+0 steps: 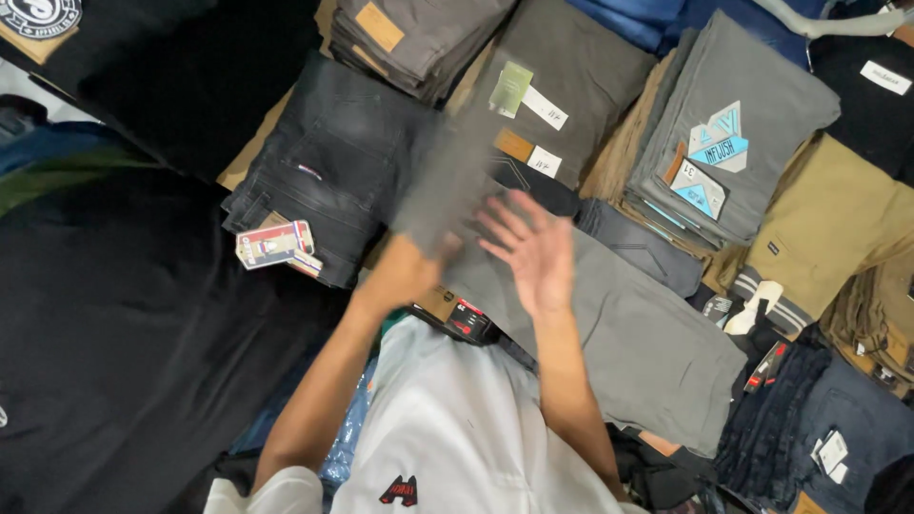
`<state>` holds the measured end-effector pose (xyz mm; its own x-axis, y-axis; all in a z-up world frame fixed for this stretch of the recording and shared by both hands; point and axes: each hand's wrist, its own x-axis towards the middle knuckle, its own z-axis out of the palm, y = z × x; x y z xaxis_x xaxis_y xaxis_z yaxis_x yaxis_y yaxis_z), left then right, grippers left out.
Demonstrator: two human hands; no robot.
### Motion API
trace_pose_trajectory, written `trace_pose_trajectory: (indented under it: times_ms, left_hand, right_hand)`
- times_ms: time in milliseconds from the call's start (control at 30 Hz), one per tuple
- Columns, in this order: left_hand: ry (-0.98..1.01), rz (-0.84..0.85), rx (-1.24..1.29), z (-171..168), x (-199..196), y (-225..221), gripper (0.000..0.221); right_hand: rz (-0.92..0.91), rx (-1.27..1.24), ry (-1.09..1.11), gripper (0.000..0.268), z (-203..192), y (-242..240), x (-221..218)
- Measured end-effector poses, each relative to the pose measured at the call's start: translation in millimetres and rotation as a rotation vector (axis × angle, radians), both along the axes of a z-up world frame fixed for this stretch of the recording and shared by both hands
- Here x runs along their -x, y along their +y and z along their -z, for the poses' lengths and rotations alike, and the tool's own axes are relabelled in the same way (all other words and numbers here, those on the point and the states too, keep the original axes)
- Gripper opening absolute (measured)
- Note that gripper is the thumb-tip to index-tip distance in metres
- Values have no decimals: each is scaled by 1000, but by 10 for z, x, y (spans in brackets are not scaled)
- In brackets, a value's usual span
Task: Folding and stacking trousers on a display table in a clothing store.
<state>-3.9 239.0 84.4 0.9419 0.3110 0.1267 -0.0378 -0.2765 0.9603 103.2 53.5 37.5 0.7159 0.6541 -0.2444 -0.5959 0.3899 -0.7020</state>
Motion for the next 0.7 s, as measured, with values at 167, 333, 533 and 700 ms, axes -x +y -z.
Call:
trace_pose_trajectory:
  times_ms: [167,333,533,700]
  left_hand:
    - [54,413,-576,246,21,-387,107]
    - [368,85,-769,808,-71,-413,80]
    - [587,-92,-974,1239,-344,-421,85]
    - [491,-181,-1139,1263,-476,-556,85]
  right_hand:
    - [586,212,263,75,1289,-1354,-425]
    - [487,616,227,35,1489,-1633,-70]
    - [135,1439,-613,45,519,-1461,290]
    - [666,1343,-509,38,678,-2350,450]
